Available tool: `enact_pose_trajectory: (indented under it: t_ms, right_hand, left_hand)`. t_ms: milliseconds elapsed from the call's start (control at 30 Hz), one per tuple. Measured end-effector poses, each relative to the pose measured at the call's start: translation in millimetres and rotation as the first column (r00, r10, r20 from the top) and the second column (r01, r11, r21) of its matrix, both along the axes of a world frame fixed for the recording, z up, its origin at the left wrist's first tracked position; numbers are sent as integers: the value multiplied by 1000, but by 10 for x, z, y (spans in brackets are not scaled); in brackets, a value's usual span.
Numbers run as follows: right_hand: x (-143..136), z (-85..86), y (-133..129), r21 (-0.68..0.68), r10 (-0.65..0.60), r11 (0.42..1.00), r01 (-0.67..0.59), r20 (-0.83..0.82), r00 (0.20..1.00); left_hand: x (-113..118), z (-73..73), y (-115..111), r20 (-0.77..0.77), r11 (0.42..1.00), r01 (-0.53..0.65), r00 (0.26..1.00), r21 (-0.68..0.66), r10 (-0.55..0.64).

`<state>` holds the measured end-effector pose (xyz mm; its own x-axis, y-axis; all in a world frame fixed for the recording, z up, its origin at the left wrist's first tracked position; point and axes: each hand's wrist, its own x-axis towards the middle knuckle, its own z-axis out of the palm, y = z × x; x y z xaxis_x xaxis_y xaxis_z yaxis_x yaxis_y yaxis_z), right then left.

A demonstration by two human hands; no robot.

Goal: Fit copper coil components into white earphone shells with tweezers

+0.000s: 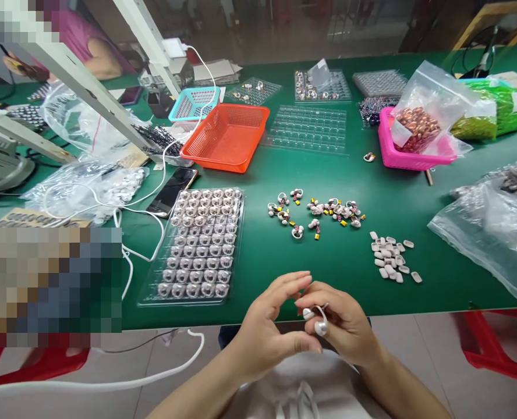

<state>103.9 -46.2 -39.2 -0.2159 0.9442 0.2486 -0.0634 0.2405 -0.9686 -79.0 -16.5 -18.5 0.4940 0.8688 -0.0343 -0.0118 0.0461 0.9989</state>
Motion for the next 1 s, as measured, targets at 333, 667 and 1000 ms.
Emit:
enact_pose_trajectory:
  t_ms: [333, 667, 1000]
  right_hand:
    - [-168, -26, -119, 181, -249, 956, 229, 95, 964]
    - [-266, 63, -51, 213, -233, 955, 206, 112, 966]
    - [-26, -38, 169, 339, -214, 938, 68, 416, 884]
  left_hand:
    - [107, -12, -154, 31, 982, -1, 999, 188, -5]
    - [37, -31, -166, 110, 986, -64, 993, 151, 48]
    - [-55, 66, -17, -123, 869, -93, 977, 487, 174]
